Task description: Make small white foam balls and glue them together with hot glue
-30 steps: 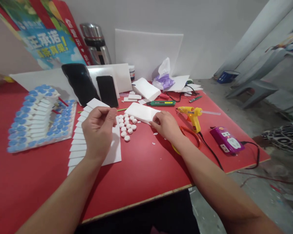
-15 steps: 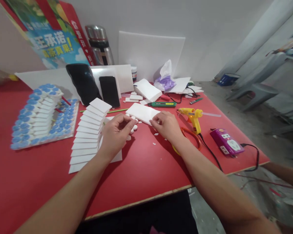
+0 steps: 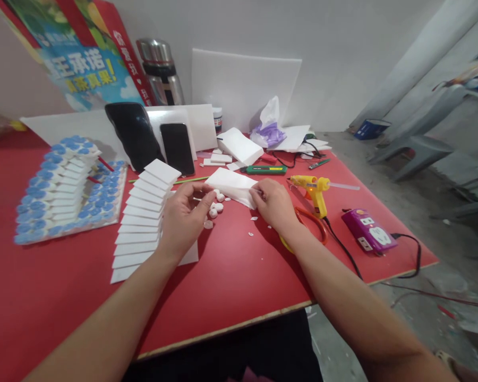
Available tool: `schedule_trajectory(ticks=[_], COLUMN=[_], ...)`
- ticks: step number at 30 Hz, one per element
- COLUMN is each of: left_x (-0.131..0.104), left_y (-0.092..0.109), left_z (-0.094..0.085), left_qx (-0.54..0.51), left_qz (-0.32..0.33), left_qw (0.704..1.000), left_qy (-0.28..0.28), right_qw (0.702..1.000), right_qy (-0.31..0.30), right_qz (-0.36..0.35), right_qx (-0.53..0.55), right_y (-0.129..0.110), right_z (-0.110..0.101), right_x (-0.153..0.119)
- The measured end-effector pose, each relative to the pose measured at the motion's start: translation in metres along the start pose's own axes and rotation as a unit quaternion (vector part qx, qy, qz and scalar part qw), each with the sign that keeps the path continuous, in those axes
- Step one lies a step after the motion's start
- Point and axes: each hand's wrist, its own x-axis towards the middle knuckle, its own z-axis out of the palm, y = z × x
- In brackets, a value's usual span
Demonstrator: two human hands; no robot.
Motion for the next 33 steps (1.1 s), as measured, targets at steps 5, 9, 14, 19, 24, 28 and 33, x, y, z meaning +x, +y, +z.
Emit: schedule_trajectory(ticks=[5, 9, 14, 19, 24, 28, 33], left_x=[0.007, 0.009, 0.010, 0.008, 0.002, 0.000, 0.002], left_y=[-0.007, -0.006, -0.004, -0.006, -0.006, -0.006, -0.010], left_z=[-0.003, -0.004, -0.005, -0.005, 0.000, 0.004, 0.005], left_qx=[-0.040, -0.118, -0.196, -0.167, -0.074, -0.100, -0.148], left_qz=[0.041, -0.036, -0.177, -0.151, -0.132, -0.119, -0.119], left_qw=[0.998, 0.992, 0.962, 0.969, 0.977, 0.975, 0.972], left_qy=[0.023, 0.009, -0.067, -0.103, -0.151, -0.157, -0.136], right_qw=[0.931, 0.826, 0.801, 0.814, 0.826, 0.834, 0.813], right_qy=[0.083, 0.007, -0.105, -0.192, -0.263, -0.198, -0.212], right_qz=[0.055, 0.146, 0.161, 0.171, 0.211, 0.211, 0.230], right_qx=[0.352, 0.544, 0.568, 0.521, 0.452, 0.469, 0.492], right_y=[-0.009, -0.015, -0.020, -0.023, -0.024, -0.024, -0.027], right_z=[-0.021, -0.032, -0.032, -0.027, -0.017, -0.016, -0.022], right_x=[-0.002, -0.005, -0.006, -0.008, -0.012, -0.012, -0.012])
